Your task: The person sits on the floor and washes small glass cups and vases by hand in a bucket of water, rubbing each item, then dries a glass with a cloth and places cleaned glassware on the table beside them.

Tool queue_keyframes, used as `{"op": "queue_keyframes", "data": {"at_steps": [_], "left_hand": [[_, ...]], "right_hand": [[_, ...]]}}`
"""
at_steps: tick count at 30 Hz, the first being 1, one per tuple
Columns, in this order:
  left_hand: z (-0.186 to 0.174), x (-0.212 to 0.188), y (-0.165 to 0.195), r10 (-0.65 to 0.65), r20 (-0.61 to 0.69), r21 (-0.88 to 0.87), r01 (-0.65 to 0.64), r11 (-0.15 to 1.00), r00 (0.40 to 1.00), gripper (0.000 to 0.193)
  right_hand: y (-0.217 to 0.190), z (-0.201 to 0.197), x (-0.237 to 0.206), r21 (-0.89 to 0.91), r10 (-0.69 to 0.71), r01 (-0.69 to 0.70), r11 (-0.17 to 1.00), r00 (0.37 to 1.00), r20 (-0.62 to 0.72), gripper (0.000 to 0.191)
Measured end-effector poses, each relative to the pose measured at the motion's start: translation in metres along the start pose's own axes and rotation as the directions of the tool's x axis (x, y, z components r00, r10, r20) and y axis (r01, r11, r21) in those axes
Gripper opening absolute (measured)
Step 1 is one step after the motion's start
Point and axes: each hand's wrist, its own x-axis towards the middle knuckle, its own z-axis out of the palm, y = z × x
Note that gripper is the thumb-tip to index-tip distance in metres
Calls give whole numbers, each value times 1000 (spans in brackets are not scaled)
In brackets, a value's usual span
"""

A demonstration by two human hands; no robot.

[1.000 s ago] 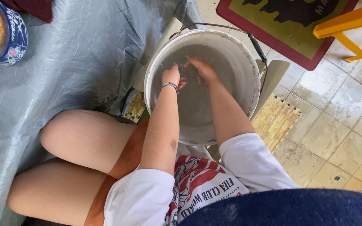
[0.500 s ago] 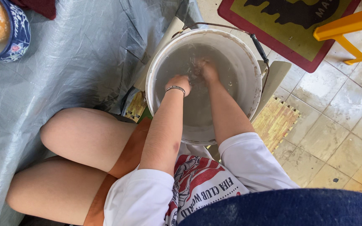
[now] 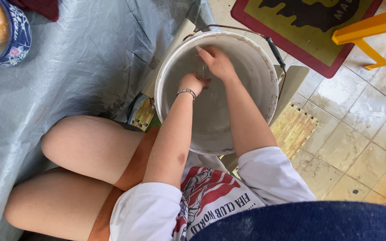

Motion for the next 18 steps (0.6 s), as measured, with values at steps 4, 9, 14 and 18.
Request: {"op": "queue_keyframes", "data": {"at_steps": [4,9,14,18], "left_hand": [[8,8,-3,91,-48,-43,-93,995,995,31],[12,16,-10,392,-70,102,-384,917,917,30],[8,14,-19,206,-140,639,-70,766,969,21],[6,6,-17,102,-222,828,133,545,970,26]], "right_hand": [[-40,-27,-26,-406,-48,8,914,995,-86,52],[-78,-46,-51,-264,-109,107,958,994,10,51],[-84,-49,-61,-491,-48,78,867,996,73,50],[-82,-51,-59,-548,-55,62,834,998,29,54]]}}
